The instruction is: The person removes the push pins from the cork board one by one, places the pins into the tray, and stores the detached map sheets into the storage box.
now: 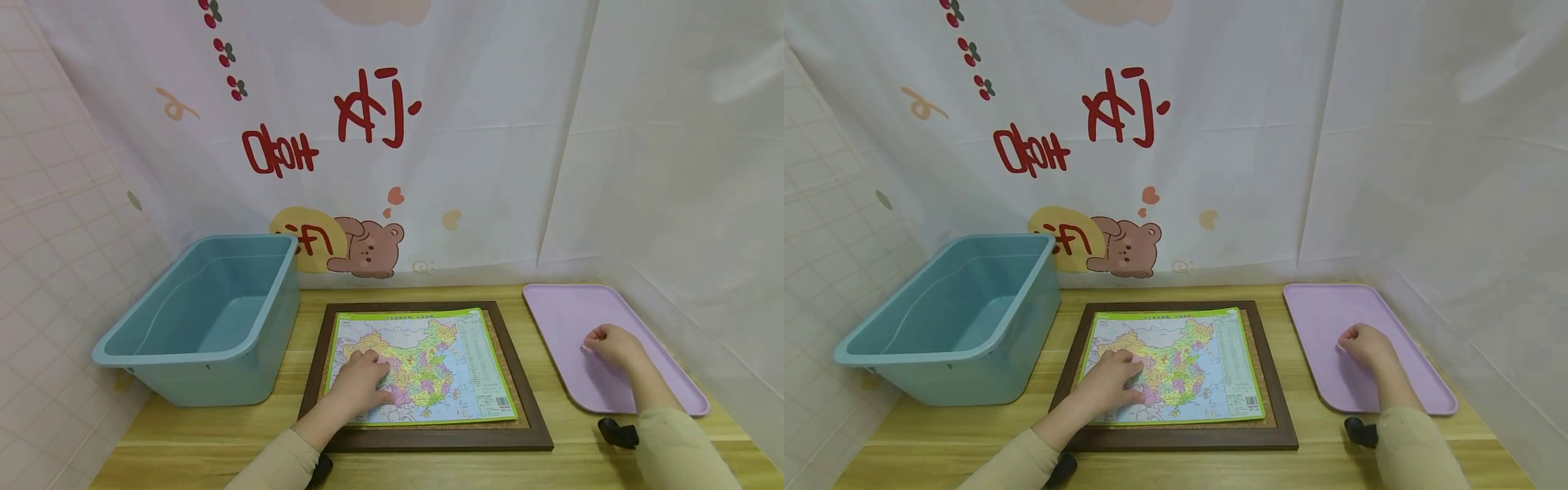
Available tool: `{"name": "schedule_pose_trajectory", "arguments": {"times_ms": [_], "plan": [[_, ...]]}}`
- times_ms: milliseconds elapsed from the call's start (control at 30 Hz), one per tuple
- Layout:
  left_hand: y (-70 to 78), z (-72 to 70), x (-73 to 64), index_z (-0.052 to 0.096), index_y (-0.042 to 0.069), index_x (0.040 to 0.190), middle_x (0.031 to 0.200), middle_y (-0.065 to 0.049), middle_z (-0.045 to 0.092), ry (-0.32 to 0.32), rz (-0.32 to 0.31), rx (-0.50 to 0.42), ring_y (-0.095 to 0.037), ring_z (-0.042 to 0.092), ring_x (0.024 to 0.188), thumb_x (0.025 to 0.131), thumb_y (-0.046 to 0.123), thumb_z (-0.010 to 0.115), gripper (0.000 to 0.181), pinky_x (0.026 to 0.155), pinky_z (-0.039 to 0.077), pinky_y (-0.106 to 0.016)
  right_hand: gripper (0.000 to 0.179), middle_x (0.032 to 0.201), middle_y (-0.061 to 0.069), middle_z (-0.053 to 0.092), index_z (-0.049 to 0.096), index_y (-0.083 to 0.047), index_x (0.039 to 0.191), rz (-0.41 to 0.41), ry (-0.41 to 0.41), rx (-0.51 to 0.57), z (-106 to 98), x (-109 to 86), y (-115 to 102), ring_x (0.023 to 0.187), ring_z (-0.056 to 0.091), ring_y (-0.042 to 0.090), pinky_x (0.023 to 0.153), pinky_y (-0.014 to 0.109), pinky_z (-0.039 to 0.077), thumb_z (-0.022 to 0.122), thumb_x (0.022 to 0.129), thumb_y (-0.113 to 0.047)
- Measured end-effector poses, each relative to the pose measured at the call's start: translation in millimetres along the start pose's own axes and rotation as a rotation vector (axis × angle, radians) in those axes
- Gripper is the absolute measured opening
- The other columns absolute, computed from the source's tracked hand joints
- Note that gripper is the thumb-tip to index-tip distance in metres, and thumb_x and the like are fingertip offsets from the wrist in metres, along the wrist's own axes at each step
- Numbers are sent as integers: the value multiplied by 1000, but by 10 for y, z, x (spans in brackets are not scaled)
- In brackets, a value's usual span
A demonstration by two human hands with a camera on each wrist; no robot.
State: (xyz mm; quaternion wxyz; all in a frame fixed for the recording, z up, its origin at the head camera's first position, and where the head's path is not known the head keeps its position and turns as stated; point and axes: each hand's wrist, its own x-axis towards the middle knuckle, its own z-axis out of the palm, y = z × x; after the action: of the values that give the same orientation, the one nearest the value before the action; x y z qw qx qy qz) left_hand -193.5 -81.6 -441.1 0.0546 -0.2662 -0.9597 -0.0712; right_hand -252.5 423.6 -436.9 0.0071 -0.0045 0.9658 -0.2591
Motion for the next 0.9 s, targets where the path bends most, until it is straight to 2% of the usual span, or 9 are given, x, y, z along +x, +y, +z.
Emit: {"name": "schedule_pose_trajectory", "arguments": {"times_ms": [200, 333, 533, 767, 900], "plan": [[-2, -1, -1, 70, 12, 91, 107, -13, 62, -1, -4, -7, -29, 55, 88, 76, 45, 82, 39, 61, 51, -38, 23, 89, 17, 66, 63, 7, 95, -63, 72, -6, 13, -55, -92, 80, 58, 24, 73, 41, 43, 62, 96, -17], [-2, 0, -3, 70, 12, 91, 106, -13, 62, -1, -6, -12, -29, 54, 87, 76, 45, 83, 39, 61, 50, -38, 25, 96, 20, 68, 65, 5, 101, -95, 92, -3, 40, -90, -186, 88, 62, 30, 75, 42, 45, 63, 97, -19], [1, -4, -6, 69, 12, 88, 106, -13, 61, 0, -7, -16, -28, 54, 86, 75, 44, 83, 38, 61, 50, -37, 30, 101, 21, 69, 64, 6, 110, -126, 91, 38, 72, -144, -344, 93, 64, 35, 73, 41, 50, 62, 99, -21], [0, -5, -2, 68, 12, 88, 106, -13, 61, -8, -10, -23, -28, 53, 87, 76, 44, 83, 37, 62, 49, -38, 39, 109, 25, 68, 61, 8, 120, -167, 100, 71, 92, -218, -511, 103, 62, 45, 83, 55, 49, 60, 100, -26], [-2, -5, 2, 70, 12, 91, 107, -13, 62, -7, -8, -19, -29, 54, 88, 76, 44, 83, 38, 62, 50, -38, 40, 110, 25, 68, 60, 7, 124, -191, 107, 104, 110, -258, -611, 103, 63, 45, 84, 57, 49, 61, 100, -25]]}}
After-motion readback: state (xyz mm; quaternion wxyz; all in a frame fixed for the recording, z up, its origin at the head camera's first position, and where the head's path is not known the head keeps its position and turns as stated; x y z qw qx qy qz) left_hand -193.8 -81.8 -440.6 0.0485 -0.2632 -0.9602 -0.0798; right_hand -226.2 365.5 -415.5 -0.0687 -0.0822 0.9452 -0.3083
